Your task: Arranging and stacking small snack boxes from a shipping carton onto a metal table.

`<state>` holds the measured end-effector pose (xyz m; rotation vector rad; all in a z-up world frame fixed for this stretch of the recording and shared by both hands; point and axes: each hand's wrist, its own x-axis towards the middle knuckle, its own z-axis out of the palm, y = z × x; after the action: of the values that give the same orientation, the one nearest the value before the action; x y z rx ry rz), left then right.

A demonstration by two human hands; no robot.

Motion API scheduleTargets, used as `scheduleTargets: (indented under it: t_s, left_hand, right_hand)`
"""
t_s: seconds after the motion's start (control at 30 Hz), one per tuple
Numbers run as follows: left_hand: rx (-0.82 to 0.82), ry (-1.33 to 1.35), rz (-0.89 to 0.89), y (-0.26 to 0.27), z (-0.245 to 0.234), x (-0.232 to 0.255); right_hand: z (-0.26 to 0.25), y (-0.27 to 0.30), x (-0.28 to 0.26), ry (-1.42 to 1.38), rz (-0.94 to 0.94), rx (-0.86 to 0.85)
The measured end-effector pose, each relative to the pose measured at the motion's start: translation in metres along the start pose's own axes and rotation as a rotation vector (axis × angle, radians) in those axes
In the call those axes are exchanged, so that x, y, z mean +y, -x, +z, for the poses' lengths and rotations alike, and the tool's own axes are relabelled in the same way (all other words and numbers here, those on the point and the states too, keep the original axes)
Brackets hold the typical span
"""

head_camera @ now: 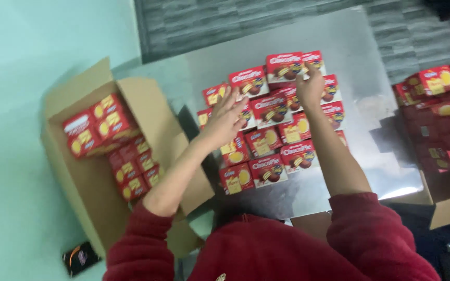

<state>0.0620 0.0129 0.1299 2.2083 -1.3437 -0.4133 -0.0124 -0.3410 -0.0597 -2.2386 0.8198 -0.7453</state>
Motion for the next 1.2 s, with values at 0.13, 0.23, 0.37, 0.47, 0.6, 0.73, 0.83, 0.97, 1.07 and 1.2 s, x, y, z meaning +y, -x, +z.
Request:
scheduleTargets:
  t_s: [0.13,0.23,0.37,0.47,0.6,0.73,0.83,0.97,1.07,1.2]
  left_hand:
    - [-0.038,-0.051,-0.108,0.089,-0.05,-0.047]
    - [0.018,-0.078,-0.194,0.166,-0.089,-0.06]
    - [0.053,-0.094,-0.242,0.247,-0.103,-0.087]
    - [-0.014,-0.147,-0.328,0.286,-0.092,-0.096]
    - [-0.113,-0.326,-0.394,0.334,-0.023,-0.164]
    - [-0.375,-0.182,-0.517,0.355,0.001,-0.165]
    - [-0.566,-0.351,-0.433,0.365,0.048,-0.194]
    - [-0.728,-0.582,-0.35,0.365,0.109,-0.245]
    - [-0.75,-0.611,-0.325,0.362,0.106,-0.24]
    - [-0.626,-0.391,-0.429,0.353,0.025,-0.196]
  right_hand:
    - [-0.004,0.025,-0.114,-0.106,-0.254,-0.063]
    - [-0.02,0.073,-0.23,-0.346,-0.265,-0.274]
    - [0.001,0.151,-0.34,-0.438,-0.572,-0.472]
    - [0.023,0.218,-0.401,-0.48,-0.62,-0.642]
    - [0.087,0.303,-0.428,-0.424,-0.676,-0.847]
    - [0.116,0.339,-0.435,-0.257,-0.673,-0.968]
    - [0.127,0.349,-0.429,-0.185,-0.605,-1.015]
    - [0.129,0.342,-0.422,-0.183,-0.577,-0.984]
    - [0.128,0.338,-0.419,-0.185,-0.547,-0.982]
    - [0.124,0.332,-0.423,-0.197,-0.438,-0.981]
